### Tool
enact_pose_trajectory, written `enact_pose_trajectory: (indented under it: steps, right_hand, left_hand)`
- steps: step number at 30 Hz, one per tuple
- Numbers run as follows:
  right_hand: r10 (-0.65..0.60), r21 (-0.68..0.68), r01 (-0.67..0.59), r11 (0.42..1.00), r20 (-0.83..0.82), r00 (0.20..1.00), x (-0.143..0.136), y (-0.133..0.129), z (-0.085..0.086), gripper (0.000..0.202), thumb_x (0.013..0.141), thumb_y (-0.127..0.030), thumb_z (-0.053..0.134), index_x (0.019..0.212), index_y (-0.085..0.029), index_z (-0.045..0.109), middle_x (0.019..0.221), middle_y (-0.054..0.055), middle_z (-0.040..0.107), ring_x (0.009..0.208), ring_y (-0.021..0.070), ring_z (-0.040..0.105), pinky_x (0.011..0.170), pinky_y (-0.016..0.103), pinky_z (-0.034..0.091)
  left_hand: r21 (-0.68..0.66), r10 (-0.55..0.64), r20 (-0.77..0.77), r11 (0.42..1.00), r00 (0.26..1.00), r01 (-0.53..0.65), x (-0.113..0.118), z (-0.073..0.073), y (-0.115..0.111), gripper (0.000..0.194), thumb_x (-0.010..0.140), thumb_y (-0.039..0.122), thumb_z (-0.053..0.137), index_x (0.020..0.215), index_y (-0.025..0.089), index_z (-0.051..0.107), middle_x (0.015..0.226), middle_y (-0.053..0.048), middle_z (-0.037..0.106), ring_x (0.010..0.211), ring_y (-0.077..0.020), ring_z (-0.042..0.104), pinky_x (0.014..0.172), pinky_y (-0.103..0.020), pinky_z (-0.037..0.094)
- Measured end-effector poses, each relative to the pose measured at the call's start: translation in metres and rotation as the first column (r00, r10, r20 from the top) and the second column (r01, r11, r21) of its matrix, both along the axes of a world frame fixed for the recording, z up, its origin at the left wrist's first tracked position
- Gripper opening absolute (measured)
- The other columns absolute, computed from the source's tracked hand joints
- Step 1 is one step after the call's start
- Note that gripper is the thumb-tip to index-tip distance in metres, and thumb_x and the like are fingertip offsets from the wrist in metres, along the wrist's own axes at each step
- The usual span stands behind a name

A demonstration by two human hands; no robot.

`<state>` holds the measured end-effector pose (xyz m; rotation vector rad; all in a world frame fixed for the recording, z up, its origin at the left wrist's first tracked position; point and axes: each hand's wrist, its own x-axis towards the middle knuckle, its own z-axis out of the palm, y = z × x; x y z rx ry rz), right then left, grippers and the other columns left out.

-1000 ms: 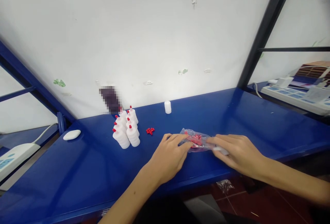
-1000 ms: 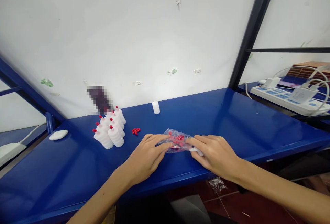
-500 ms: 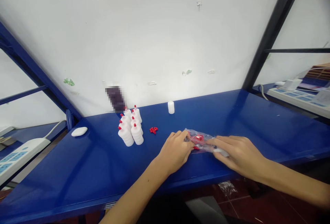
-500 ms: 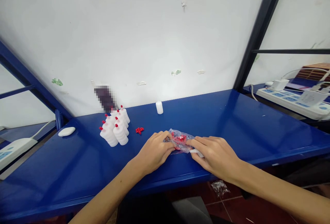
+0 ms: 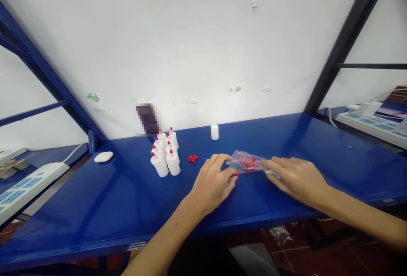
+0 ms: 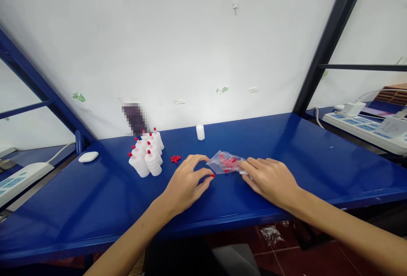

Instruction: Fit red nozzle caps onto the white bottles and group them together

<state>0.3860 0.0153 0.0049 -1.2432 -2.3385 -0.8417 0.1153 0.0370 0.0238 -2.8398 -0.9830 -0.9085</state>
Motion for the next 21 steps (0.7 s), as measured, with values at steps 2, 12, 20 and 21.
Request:
enact_pose_trajectory:
  steps: [2,12,20,21]
  right_hand:
    - [-0.126,-0.052,0.127,0.990,0.037,0.991,0.010,0.018,0.003,0.024,0.096,-0.029,0.045,0.102,-0.021,0.067,0.084,0.006,0.072,0.062,0.0181,0.064,0.054,0.028,0.035]
    - [-0.572,-0.337,0.547,0.766,0.030,0.820,0.046,0.137,0.027,0.043,0.100,-0.039,0.033,0.119,-0.014,0.063,0.102,0.019,0.072,0.075,0.0277,0.065,0.057,0.033,0.031]
    - [-0.472,-0.227,0.436,0.871,-0.137,0.871,0.017,0.104,0.045,0.044,0.098,-0.056,0.041,0.105,-0.021,0.068,0.099,0.011,0.074,0.073,0.0238,0.065,0.054,0.028,0.025]
    - [-0.404,-0.227,0.369,0.901,-0.134,0.905,0.004,0.096,0.045,0.044,0.097,-0.057,0.042,0.100,-0.021,0.068,0.097,0.011,0.073,0.075,0.0231,0.065,0.054,0.027,0.025]
  left_hand:
    - [-0.051,0.033,0.161,0.998,0.986,-0.025,-0.013,0.001,-0.009,0.012,0.091,0.018,0.059,0.095,0.020,0.070,0.111,-0.006,0.067,0.101,-0.0201,0.062,0.088,-0.035,0.052]
    - [-0.407,0.426,0.336,0.870,0.840,-0.278,-0.081,-0.015,-0.056,0.009,0.083,0.021,0.067,0.085,0.025,0.075,0.088,0.002,0.078,0.082,-0.0195,0.073,0.080,-0.034,0.058]
    - [-0.462,0.486,0.378,0.836,0.788,-0.295,-0.098,-0.015,-0.061,0.007,0.084,0.023,0.068,0.081,0.023,0.074,0.082,0.003,0.076,0.078,-0.0170,0.071,0.076,-0.029,0.057]
    - [-0.456,0.479,0.384,0.842,0.789,-0.289,-0.098,-0.016,-0.061,0.006,0.084,0.023,0.067,0.083,0.023,0.074,0.082,0.003,0.076,0.077,-0.0165,0.071,0.076,-0.028,0.056]
